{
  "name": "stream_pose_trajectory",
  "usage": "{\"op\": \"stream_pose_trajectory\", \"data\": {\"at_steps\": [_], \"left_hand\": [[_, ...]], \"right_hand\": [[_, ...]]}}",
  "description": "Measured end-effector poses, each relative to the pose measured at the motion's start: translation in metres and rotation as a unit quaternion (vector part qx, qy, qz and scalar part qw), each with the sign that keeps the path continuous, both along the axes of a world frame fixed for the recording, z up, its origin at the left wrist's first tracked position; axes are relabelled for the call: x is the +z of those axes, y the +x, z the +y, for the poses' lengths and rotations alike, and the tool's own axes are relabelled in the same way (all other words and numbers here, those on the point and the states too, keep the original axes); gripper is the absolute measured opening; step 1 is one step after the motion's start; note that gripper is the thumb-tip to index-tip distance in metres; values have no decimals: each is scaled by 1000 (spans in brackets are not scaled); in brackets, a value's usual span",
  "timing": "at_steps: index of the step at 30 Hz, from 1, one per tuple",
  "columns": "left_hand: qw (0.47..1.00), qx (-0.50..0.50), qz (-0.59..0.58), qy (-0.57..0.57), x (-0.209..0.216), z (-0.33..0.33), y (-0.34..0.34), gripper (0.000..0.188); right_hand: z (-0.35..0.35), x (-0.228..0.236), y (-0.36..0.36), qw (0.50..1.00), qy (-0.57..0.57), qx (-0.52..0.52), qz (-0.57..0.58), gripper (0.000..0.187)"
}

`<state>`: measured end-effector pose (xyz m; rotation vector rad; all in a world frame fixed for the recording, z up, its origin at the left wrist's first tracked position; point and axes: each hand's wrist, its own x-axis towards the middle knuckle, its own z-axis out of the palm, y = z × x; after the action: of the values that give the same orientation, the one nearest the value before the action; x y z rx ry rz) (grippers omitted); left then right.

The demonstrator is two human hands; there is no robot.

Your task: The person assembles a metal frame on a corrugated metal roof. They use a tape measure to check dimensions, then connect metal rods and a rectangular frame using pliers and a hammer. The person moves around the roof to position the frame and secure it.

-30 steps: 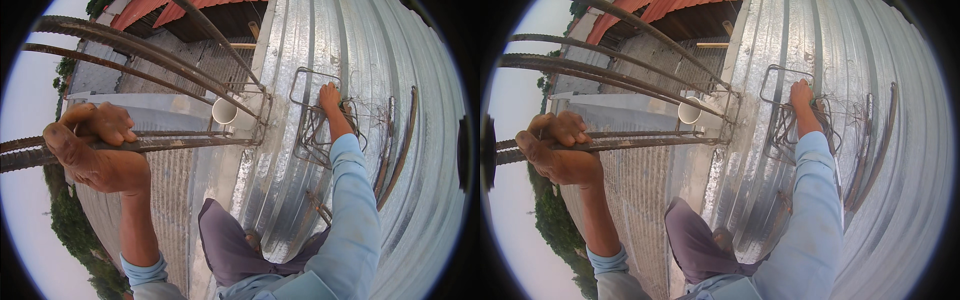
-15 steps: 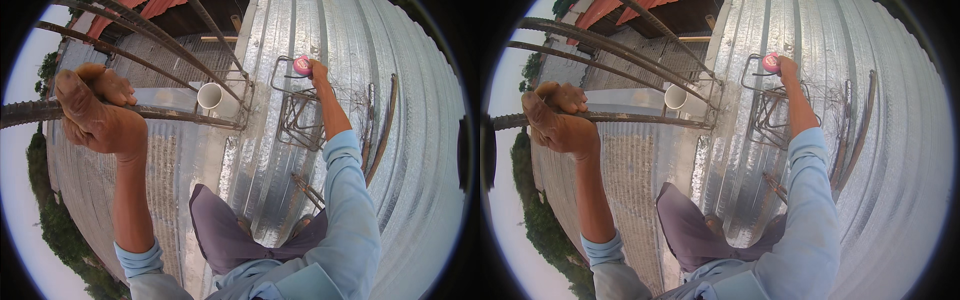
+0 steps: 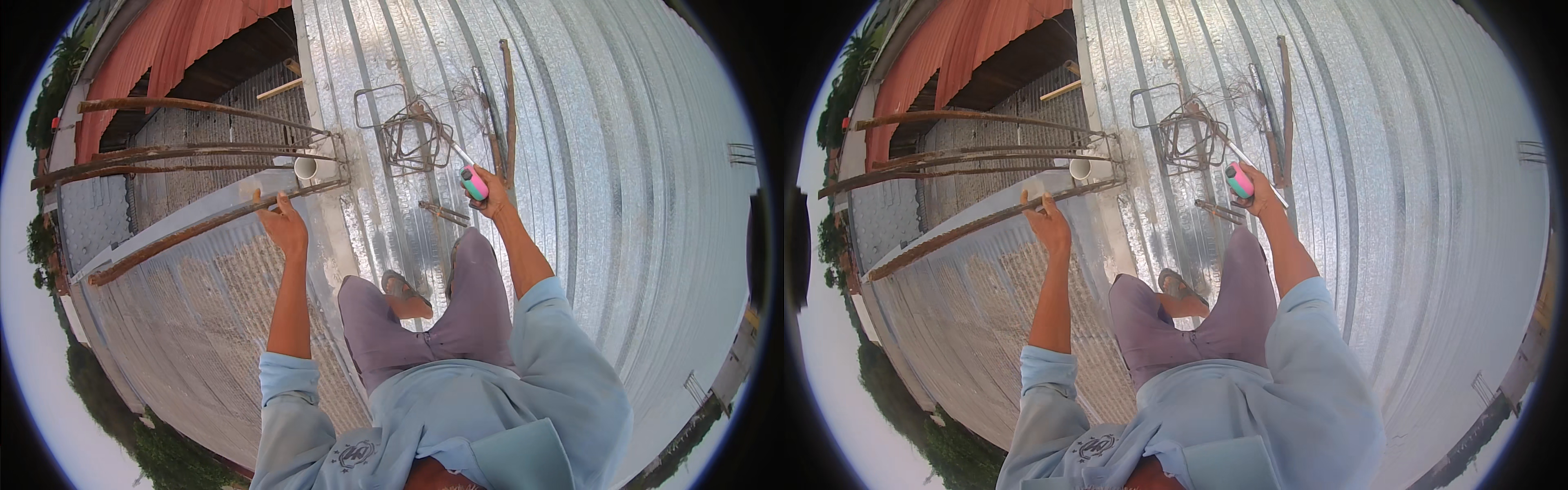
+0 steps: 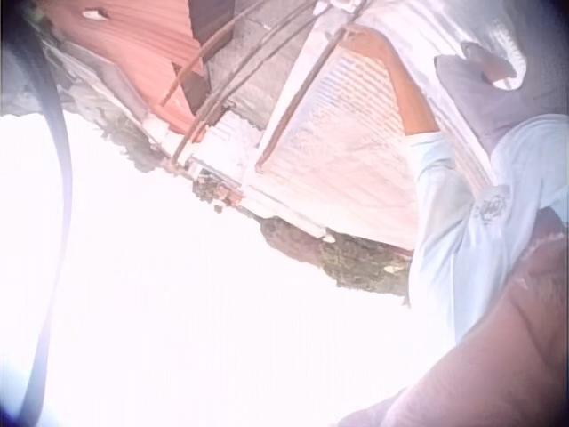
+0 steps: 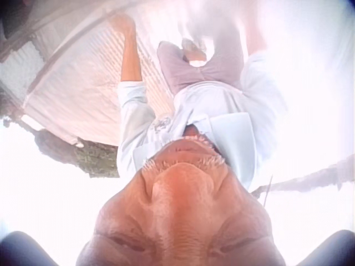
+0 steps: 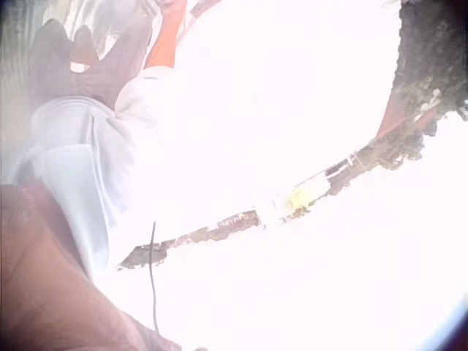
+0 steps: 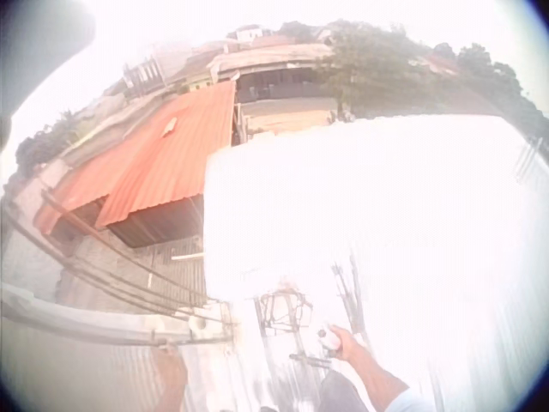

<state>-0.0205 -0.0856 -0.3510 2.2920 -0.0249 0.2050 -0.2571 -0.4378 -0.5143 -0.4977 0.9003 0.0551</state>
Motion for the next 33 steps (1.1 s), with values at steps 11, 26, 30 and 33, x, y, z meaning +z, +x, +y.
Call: {"op": "stream_pose_trajectory", "data": {"at_steps": [11, 26, 30, 33], "left_hand": [[699, -244, 656, -150, 194, -79, -304, 81], [644, -50, 581, -495, 267, -217, -282, 35], [643, -70, 617, -449, 262, -201, -249, 33], [734, -174, 554, -353, 259, -200, -224, 37]], "right_hand": [[84, 326, -237, 994, 87, 1, 63, 36], [35, 425, -113, 907, -364, 211, 5, 35], [18, 425, -83, 879, -368, 301, -27, 30], [-4, 420, -57, 930, -226, 289, 0, 35]]}}
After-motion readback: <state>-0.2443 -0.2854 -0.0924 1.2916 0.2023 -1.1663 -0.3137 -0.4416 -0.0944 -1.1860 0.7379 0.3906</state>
